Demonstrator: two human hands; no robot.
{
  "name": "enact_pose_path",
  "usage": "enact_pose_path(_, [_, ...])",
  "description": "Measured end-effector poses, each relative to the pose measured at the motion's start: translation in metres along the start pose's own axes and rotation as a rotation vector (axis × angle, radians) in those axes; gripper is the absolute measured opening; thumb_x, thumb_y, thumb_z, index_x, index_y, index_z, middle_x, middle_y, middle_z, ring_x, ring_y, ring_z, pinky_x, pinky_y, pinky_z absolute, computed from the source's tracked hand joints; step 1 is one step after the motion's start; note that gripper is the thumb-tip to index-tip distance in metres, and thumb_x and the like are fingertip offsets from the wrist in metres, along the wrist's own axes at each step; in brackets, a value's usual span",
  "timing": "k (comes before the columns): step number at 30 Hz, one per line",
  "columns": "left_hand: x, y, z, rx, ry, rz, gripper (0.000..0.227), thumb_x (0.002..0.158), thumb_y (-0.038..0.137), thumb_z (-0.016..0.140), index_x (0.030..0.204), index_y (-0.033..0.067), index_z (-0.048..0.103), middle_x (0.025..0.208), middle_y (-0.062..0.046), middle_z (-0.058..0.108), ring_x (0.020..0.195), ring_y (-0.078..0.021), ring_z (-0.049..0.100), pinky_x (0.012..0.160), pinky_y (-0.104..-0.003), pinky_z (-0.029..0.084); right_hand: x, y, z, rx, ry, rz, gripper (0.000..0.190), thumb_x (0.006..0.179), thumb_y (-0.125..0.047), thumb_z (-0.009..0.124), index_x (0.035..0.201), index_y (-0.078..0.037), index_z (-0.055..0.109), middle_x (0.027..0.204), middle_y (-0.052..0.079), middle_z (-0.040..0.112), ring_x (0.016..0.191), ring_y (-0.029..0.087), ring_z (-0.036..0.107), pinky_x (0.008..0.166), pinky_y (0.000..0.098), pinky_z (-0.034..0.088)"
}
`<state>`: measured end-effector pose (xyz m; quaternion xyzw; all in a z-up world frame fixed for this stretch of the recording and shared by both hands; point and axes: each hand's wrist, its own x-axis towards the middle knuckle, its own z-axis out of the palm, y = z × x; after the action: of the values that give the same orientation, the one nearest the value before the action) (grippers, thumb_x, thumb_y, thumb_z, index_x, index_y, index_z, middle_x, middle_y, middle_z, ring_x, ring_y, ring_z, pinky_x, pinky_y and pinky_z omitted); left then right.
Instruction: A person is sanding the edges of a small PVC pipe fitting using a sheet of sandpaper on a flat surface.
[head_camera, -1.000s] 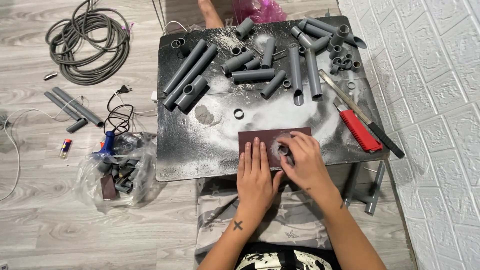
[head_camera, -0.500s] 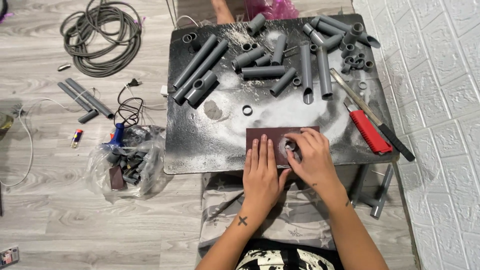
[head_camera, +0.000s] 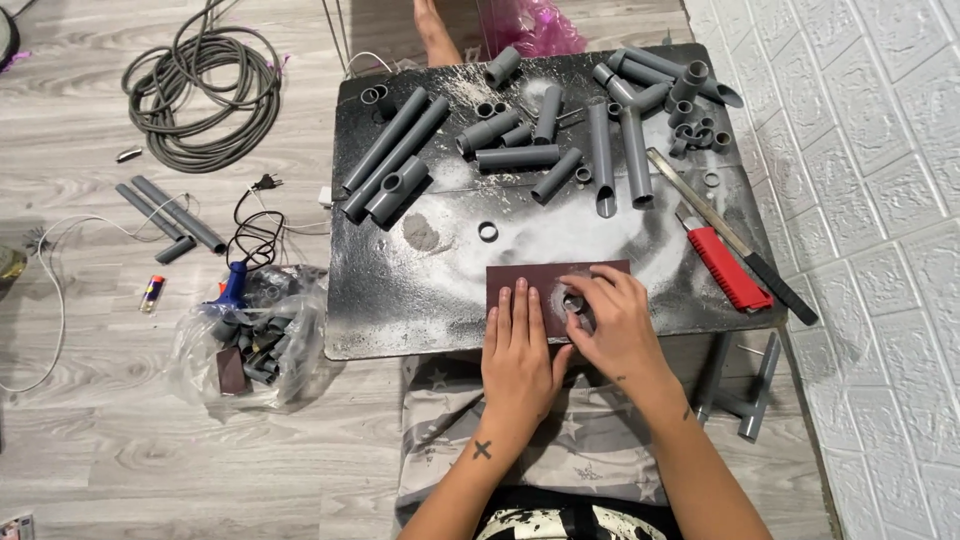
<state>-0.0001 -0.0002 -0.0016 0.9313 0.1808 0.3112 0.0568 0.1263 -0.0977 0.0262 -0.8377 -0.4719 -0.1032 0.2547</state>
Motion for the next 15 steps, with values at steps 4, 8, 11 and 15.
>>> enact_pose_path(4, [0.0017, 0.0015, -0.0026, -0.004, 0.006, -0.005, 0.077, 0.098, 0.056, 0.045, 0.147, -0.0042, 0.046, 0.155, -0.023, 0.043, 0.145, -0.0399, 0.039, 0.121, -0.045, 0.023, 0.0050, 0.0087, 0.0016, -0.060, 0.013, -0.027, 0.050, 0.076, -0.022, 0.077, 0.125, -0.026, 0.068, 0.105, -0.006, 0.072, 0.129, 0.023, 0.055, 0.114, 0.0492, 0.033])
enact_pose_path(8, [0.0008, 0.0006, -0.0027, -0.004, 0.003, -0.008, 0.078, 0.097, 0.056, 0.048, 0.146, -0.0038, 0.047, 0.154, -0.023, 0.044, 0.144, -0.0400, 0.039, 0.121, -0.045, 0.024, 0.0009, 0.0069, -0.0012, -0.100, 0.001, -0.010, 0.047, 0.076, -0.024, 0.079, 0.122, -0.026, 0.069, 0.105, -0.007, 0.075, 0.131, 0.023, 0.055, 0.116, 0.0533, 0.030])
enact_pose_path(11, [0.0018, 0.0010, -0.0028, 0.004, 0.000, -0.005, 0.077, 0.097, 0.056, 0.047, 0.146, -0.0040, 0.046, 0.155, -0.023, 0.043, 0.144, -0.0401, 0.039, 0.121, -0.045, 0.024, 0.0011, 0.0032, -0.0018, -0.100, 0.004, -0.011, 0.044, 0.077, -0.023, 0.078, 0.120, -0.026, 0.069, 0.104, -0.007, 0.077, 0.130, 0.022, 0.055, 0.116, 0.0542, 0.029])
enact_pose_path(15, [0.0030, 0.0028, -0.0073, 0.000, -0.009, -0.011, 0.078, 0.097, 0.057, 0.049, 0.146, -0.0043, 0.047, 0.154, -0.024, 0.044, 0.143, -0.0399, 0.040, 0.120, -0.046, 0.025, 0.0040, 0.0045, -0.0032, -0.123, 0.006, 0.014, 0.041, 0.079, -0.025, 0.078, 0.119, -0.026, 0.069, 0.099, -0.007, 0.078, 0.130, 0.022, 0.056, 0.116, 0.0574, 0.028])
